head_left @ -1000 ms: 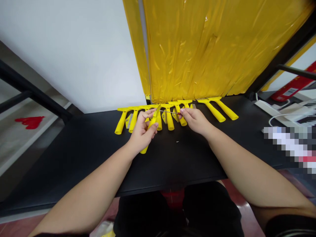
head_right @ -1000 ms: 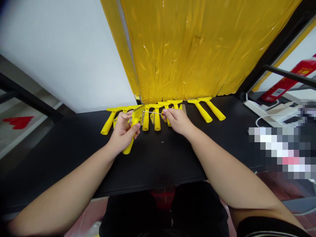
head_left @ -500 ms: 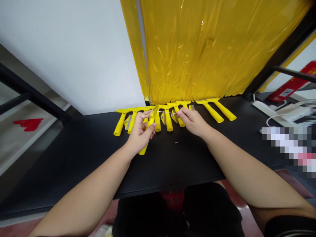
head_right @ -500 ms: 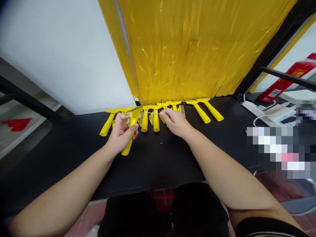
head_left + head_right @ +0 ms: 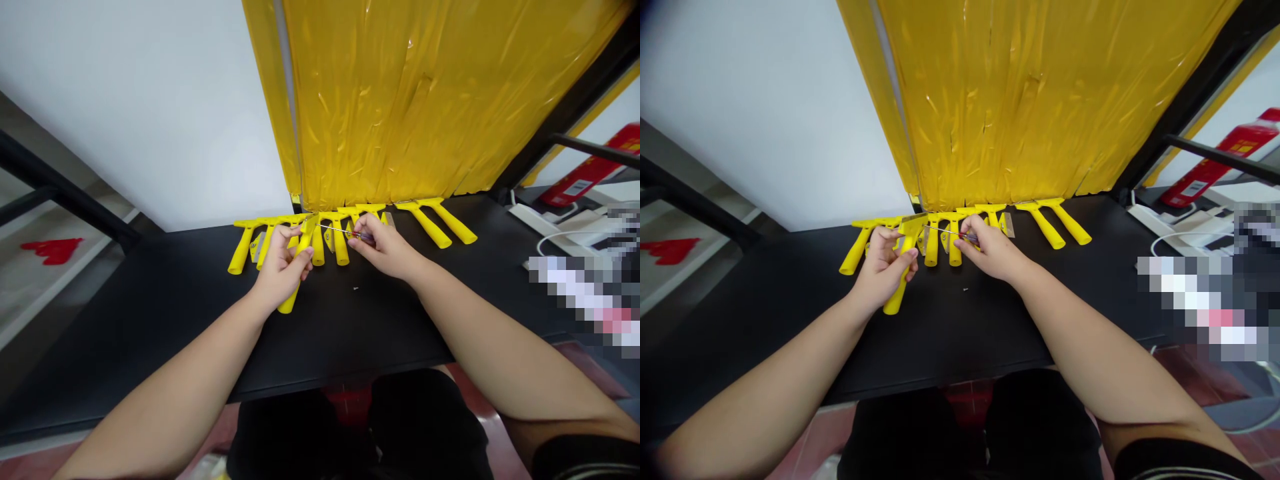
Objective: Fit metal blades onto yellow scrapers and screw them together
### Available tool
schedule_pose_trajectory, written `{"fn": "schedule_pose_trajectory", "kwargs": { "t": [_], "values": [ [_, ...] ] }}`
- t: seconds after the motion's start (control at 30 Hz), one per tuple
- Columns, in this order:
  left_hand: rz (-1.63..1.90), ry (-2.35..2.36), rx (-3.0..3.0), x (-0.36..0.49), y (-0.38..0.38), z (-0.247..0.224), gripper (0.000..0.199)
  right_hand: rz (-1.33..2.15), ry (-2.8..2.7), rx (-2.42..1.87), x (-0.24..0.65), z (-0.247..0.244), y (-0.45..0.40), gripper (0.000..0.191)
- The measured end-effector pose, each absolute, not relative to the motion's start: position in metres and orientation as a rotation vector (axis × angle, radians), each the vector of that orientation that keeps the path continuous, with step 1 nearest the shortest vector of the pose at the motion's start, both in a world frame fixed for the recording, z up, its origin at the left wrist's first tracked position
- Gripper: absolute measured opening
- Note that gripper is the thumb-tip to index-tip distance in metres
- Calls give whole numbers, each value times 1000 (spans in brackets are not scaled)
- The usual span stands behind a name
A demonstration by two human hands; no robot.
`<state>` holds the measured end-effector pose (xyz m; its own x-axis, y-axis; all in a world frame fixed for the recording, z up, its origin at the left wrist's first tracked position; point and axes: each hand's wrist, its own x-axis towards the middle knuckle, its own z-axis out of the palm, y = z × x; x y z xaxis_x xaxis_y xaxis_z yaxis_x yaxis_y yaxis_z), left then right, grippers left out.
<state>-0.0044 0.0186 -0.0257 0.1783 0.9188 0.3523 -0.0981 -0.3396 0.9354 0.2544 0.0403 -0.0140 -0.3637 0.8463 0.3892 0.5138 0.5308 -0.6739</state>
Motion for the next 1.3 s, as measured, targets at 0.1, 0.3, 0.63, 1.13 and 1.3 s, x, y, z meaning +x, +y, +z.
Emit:
{"fn": "schedule_pose_trajectory", "kwargs": {
  "t": [0.1, 0.3, 0.63, 1.13, 1.3],
  "values": [
    [1324, 836, 1497, -4, 18, -26, 36, 532, -2023, -1103, 254, -14, 39, 15],
    [1342, 771, 1579, -8, 21, -26, 35, 992, -1847, -1112, 248, -12, 41, 41],
    [1393, 492, 1805, -20, 25, -25, 42, 1991, -1243, -850, 252, 3, 31, 39],
    [1330, 686, 1077, -12, 24, -7, 51, 1074, -2644, -1187, 257, 0, 26, 13],
    [1208, 676, 929, -9, 22, -5, 51, 900, -2714, -1170, 248, -1, 19, 12]
  ]
}}
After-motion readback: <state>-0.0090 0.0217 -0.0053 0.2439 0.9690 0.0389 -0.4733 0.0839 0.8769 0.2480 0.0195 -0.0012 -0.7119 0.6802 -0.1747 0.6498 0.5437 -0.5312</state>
